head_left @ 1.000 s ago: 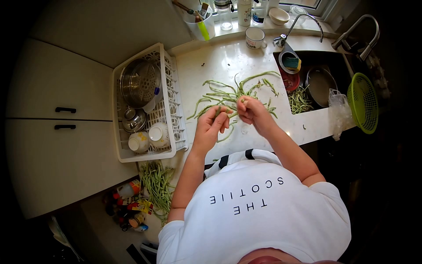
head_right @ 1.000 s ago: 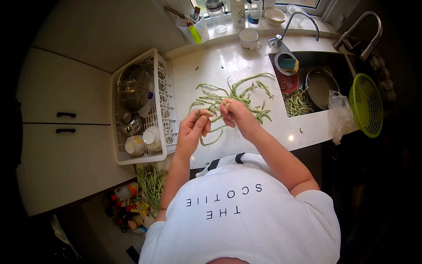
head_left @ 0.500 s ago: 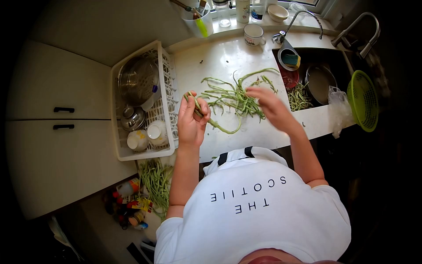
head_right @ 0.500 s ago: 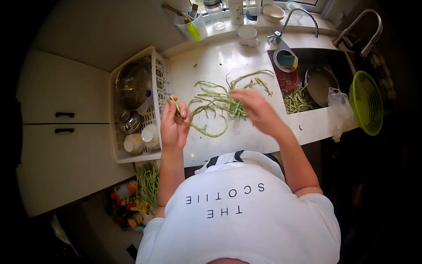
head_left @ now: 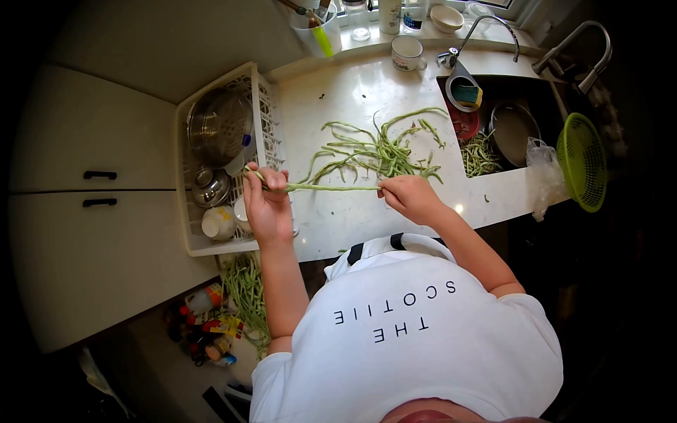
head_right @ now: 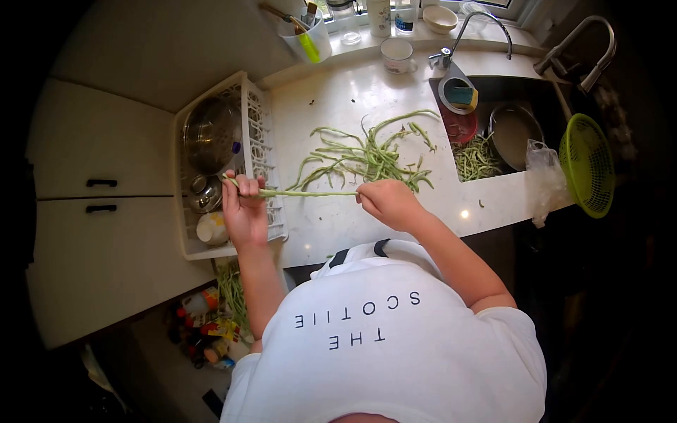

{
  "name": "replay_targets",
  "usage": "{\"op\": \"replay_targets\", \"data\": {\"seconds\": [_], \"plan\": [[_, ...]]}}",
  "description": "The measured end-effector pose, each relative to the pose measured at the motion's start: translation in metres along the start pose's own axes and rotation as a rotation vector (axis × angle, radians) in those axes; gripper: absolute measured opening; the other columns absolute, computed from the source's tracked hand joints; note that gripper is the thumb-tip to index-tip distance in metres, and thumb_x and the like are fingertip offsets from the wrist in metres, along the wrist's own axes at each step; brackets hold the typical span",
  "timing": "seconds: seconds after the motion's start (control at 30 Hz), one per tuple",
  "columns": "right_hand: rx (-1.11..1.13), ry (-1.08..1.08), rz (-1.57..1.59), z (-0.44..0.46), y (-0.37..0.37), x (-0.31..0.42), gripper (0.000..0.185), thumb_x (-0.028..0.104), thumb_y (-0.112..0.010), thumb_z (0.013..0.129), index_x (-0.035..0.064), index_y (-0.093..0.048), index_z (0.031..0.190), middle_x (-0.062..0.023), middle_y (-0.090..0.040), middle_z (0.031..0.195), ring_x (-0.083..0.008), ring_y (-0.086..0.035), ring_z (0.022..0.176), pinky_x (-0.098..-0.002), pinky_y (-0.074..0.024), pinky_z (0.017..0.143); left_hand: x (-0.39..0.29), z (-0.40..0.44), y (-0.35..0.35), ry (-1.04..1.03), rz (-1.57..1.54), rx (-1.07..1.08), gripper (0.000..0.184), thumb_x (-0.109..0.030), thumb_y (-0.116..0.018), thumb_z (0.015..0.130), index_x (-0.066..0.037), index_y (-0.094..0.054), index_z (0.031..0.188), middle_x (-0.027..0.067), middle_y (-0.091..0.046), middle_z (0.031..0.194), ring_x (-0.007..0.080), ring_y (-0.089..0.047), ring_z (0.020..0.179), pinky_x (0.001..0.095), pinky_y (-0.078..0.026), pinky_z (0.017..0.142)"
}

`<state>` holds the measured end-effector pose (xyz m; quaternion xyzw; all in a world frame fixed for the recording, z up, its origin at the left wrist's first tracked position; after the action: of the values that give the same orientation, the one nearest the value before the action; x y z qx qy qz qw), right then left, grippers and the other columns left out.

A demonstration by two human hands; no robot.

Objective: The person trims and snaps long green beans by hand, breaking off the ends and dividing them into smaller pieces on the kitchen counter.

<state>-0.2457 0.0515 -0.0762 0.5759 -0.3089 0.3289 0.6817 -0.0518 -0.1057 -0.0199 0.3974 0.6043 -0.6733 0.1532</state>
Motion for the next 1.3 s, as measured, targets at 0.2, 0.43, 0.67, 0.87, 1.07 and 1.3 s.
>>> {"op": "replay_targets", "data": {"seconds": [0.2,0.43,0.67,0.87,1.07,1.3], "plan": [[-0.222,-0.690,1.184,-0.020,-0.059,-0.111,0.020,0.022,-0.053,0.089,0.0062,-0.059,0.080,-0.0012,-0.053,0.059,-0.0171,-0.053,0.055,-0.0322,-0.0477,0.060,0.023,-0.036,-0.057,-0.120,0.142,0.185,0.016,-0.028,-0.040,0.105,-0.013,-0.046,0.108,-0.0015,-0.035,0.064,0.0104,-0.039,0.061,0.0330,-0.041,0.079],[-0.771,-0.562,0.573,-0.068,0.063,-0.210,0.029,0.017,-0.052,0.094,-0.0006,-0.059,0.116,-0.0027,-0.062,0.078,-0.0157,-0.058,0.067,-0.0305,-0.0490,0.066,-0.045,-0.027,-0.049,-0.304,0.117,0.131,0.017,-0.028,-0.039,0.106,-0.014,-0.049,0.112,-0.0026,-0.031,0.066,0.0074,-0.032,0.056,0.0217,-0.030,0.054],[-0.505,-0.549,-0.442,-0.064,0.116,-0.258,0.049,0.018,-0.062,0.087,0.0052,-0.051,0.133,-0.0215,-0.034,0.148,-0.0409,-0.040,0.130,-0.0462,-0.0354,0.108,-0.015,-0.018,-0.016,-0.128,0.135,0.153,0.028,-0.022,-0.045,0.104,-0.004,-0.048,0.126,-0.0048,-0.034,0.059,0.0057,-0.031,0.052,0.0220,-0.027,0.050],[-0.346,-0.560,-0.637,-0.003,0.103,-0.253,0.033,0.019,-0.063,0.086,0.0045,-0.062,0.116,-0.0148,-0.043,0.143,-0.0364,-0.045,0.127,-0.0446,-0.0388,0.103,0.003,-0.021,-0.012,0.066,0.189,0.093,0.037,-0.018,-0.053,0.100,0.002,-0.049,0.131,-0.0016,-0.052,0.062,0.0029,-0.029,0.044,0.0192,-0.024,0.044],[-0.660,-0.098,-0.268,0.053,0.151,-0.099,0.011,0.012,-0.064,0.088,0.0023,-0.065,0.093,-0.0110,-0.064,0.093,-0.0292,-0.063,0.088,-0.0381,-0.0487,0.080,0.002,-0.018,0.006,0.060,0.494,0.004,0.026,-0.014,-0.053,0.099,0.001,-0.061,0.119,0.0116,-0.068,0.092,0.0018,-0.037,0.048,0.0159,-0.028,0.044],[-0.436,0.327,-0.049,0.072,0.123,0.077,0.013,0.003,-0.074,0.078,0.0014,-0.067,0.089,-0.0095,-0.067,0.080,-0.0199,-0.067,0.070,-0.0298,-0.0535,0.061,0.049,-0.013,-0.071,0.066,0.777,0.288,0.032,-0.014,-0.057,0.098,-0.005,-0.060,0.129,0.0001,-0.063,0.092,0.0043,-0.047,0.062,0.0193,-0.041,0.058]]}}
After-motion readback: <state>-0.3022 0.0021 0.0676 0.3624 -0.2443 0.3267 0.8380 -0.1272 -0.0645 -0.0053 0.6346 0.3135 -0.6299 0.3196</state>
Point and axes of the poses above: each hand's wrist, its own z-axis towards the middle knuckle, its own y-axis out of the back of the hand, x = y × z, the point moved 9 cm from there along z, towards the middle knuckle
